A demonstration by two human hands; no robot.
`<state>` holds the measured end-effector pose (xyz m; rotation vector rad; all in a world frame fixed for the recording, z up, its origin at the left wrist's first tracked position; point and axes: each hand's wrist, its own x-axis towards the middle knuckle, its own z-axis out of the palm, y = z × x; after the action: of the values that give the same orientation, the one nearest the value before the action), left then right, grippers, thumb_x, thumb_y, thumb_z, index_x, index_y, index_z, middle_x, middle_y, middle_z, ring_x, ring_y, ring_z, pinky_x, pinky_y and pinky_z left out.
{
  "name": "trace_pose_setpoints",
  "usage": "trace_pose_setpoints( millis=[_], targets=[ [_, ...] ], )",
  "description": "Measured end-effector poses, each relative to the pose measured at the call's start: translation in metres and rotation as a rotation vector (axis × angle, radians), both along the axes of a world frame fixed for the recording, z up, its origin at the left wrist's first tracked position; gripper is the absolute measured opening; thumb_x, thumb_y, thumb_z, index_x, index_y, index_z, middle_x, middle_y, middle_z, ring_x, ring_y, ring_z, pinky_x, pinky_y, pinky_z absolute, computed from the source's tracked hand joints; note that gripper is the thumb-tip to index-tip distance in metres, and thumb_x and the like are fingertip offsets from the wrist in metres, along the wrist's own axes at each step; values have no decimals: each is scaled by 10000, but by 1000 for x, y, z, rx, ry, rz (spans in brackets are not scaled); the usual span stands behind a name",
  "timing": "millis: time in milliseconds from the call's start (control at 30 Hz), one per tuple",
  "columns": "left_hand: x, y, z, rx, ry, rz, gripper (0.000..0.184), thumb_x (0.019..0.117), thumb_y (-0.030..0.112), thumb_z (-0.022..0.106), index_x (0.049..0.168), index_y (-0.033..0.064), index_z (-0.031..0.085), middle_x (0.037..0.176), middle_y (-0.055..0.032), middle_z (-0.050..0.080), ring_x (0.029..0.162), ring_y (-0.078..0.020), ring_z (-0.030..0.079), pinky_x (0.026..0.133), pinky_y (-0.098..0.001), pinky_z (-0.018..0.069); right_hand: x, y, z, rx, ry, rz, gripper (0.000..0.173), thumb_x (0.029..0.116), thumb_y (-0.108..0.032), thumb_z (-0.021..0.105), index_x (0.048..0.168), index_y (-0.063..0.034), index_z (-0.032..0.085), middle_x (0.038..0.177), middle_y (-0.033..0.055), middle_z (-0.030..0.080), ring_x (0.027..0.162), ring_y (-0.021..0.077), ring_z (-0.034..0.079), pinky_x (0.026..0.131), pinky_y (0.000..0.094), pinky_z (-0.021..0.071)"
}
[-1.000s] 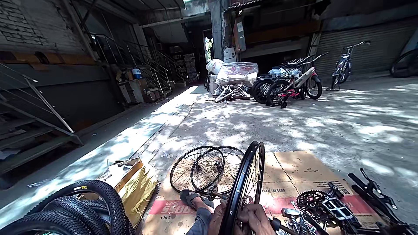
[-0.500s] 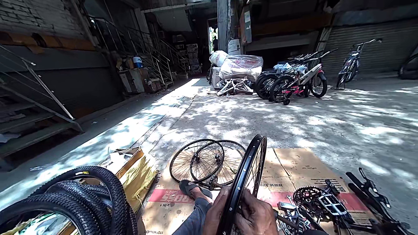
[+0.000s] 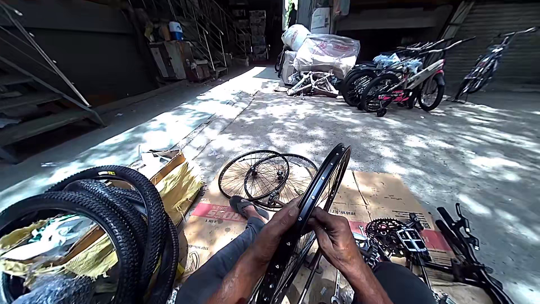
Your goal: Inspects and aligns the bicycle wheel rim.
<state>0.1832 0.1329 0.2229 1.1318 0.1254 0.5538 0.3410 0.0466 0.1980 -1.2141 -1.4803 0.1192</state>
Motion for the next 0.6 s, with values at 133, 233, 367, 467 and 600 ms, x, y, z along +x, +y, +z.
trace_pose_setpoints(
  millis=[133, 233, 367, 467, 600],
  targets=[
    [-6, -11, 4, -10, 46, 35, 505, 983, 525, 592, 1346, 175, 621, 1094, -31, 719, 961, -89, 694, 879, -267, 574, 4, 1, 7, -42, -66, -18, 213, 1037, -158, 525, 907, -113, 687, 708, -34, 680, 618, 71, 671, 557, 279, 587],
    [-8, -16, 9, -14, 36, 41, 394, 1026, 413, 540, 1345, 192, 609, 1085, 14, 712, 954, -43, 681, 858, -220, 565, -1, 0, 8, -74, -115, -80, 219, 1051, -186, 524, 920, -124, 689, 694, -54, 664, 593, 45, 646, 528, 255, 561],
    [-12, -11, 11, 46, 50, 46, 369, 1064, 312, 489, 1394, 176, 583, 1056, -22, 688, 847, -47, 658, 747, -209, 560, -9, -11, 7, -83, 71, -41, 179, 1047, -224, 582, 1120, -119, 706, 832, -28, 730, 659, 90, 697, 580, 268, 620],
    [1, 4, 18, 88, 32, 2, 411, 1064, 205, 451, 1459, 105, 497, 1130, -71, 656, 904, -97, 651, 810, -254, 560, -17, -22, 2, -77, 327, 12, 178, 995, -214, 669, 1157, -143, 681, 1008, 22, 718, 808, 147, 716, 701, 289, 636],
    [18, 14, 31, 176, 53, -17, 430, 1066, 215, 451, 1476, 87, 477, 1193, -73, 635, 941, -97, 635, 811, -270, 552, -35, -47, -34, -143, 313, -157, 192, 1024, -300, 600, 1092, -128, 652, 1156, 40, 656, 953, 172, 674, 781, 334, 610]
  ],
)
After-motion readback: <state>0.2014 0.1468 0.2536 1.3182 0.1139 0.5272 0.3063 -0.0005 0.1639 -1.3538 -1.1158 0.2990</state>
